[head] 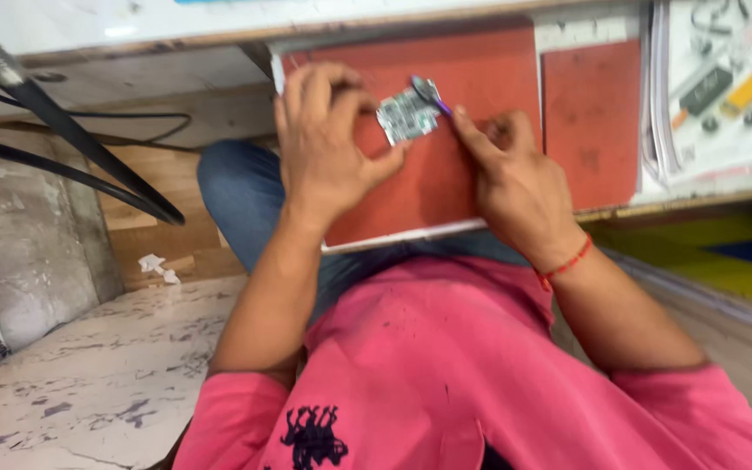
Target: The person uses a hot air gun to heat a small circuit board placed on a red mat, then uses a small brush to clean the board's surface. The person holds the board steady with one hand while operating the tools with the other.
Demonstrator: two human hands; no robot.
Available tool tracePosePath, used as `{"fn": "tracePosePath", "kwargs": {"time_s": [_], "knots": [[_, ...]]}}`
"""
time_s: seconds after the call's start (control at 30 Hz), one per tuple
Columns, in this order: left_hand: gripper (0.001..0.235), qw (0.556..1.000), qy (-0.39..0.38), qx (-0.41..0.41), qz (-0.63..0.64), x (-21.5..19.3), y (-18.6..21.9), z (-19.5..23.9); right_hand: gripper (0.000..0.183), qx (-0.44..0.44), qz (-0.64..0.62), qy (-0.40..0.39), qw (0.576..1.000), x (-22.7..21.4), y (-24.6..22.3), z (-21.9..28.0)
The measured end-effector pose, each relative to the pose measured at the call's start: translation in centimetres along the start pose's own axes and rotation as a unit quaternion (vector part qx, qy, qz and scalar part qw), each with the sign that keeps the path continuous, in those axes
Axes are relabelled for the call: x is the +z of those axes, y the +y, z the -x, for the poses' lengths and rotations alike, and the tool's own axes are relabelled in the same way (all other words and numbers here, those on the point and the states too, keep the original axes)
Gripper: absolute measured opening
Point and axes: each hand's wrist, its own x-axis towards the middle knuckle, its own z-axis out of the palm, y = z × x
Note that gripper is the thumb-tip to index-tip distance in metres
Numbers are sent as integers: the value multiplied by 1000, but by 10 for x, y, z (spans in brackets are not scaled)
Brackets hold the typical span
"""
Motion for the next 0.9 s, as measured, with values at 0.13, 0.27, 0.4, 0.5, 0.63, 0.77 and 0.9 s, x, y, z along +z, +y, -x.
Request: {"fn": "tracePosePath", "kwargs": {"time_s": [0.13,0.27,0.4,0.5,0.63,0.77,0.9], "knots": [[48,1000,-18,-2,1,-6,1,-14,66,-15,-34,-38,999,5,7,-3],[47,999,-24,-14,21,-6,2,-8,57,-8,-67,2,998,13,16,0],[43,1000,3,-15,16,-1,2,-7,57,11,-45,8,999,16,17,0],[41,1000,14,-16,16,-1,2,-2,58,-57,-63,1,996,15,14,0],[42,1000,22,5,18,0,1,-2,57,-4,-12,31,999,14,18,3],[46,1000,5,-2,9,-2,0,-4,60,-48,-27,-15,998,19,23,5],[46,1000,1,-5,13,-3,4,-7,63,-33,-54,19,998,18,27,10]]}}
